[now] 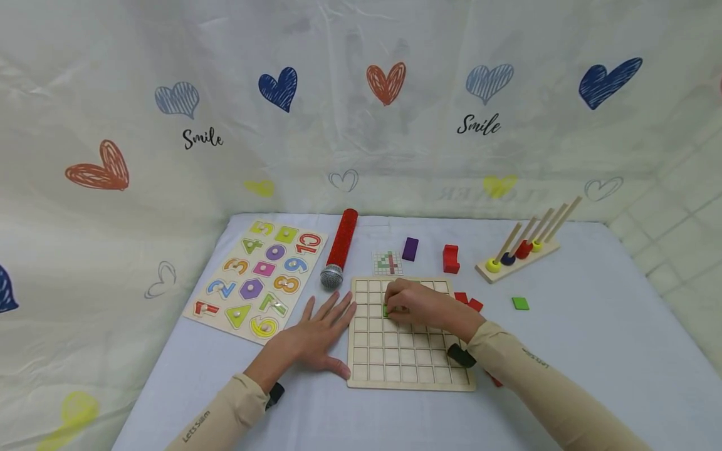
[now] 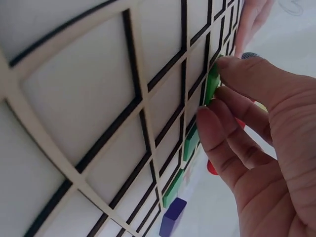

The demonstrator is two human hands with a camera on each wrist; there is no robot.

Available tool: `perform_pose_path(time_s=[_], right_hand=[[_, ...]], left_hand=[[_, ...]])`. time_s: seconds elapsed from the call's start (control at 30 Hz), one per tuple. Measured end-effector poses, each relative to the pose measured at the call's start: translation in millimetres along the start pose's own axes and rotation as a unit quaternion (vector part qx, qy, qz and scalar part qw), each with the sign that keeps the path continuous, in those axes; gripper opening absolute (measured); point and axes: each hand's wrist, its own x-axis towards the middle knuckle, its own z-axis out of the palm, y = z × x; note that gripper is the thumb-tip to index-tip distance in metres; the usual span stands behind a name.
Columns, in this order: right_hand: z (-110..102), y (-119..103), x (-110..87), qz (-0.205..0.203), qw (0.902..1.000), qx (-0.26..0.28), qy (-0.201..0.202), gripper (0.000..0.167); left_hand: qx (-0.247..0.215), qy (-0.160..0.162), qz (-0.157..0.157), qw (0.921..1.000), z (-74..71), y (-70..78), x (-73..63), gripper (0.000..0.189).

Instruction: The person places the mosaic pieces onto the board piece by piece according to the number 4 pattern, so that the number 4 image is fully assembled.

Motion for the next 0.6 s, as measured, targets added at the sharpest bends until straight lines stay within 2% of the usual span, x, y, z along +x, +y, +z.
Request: perform_pose_path(time_s=[0.17, 0.4, 0.6], right_hand=[[-4, -4, -1.6, 0.011, 0.9999, -0.003, -0.012, 0.007], [-8, -7, -6.5, 0.015, 0.9999, -0.004, -0.005, 0.011], [-16, -2, -19.8, 0.045, 0.9989, -0.008, 0.001, 0.017]], left_hand=[[0.003, 0.002, 0.003, 1.0000, 1.1, -1.2, 1.3, 0.129], [0.002, -0.001, -0.001, 1.0000, 1.4, -0.8, 0.5, 0.130], [0.007, 0.001, -0.004, 1.0000, 0.7, -0.7, 0.5, 0.129]])
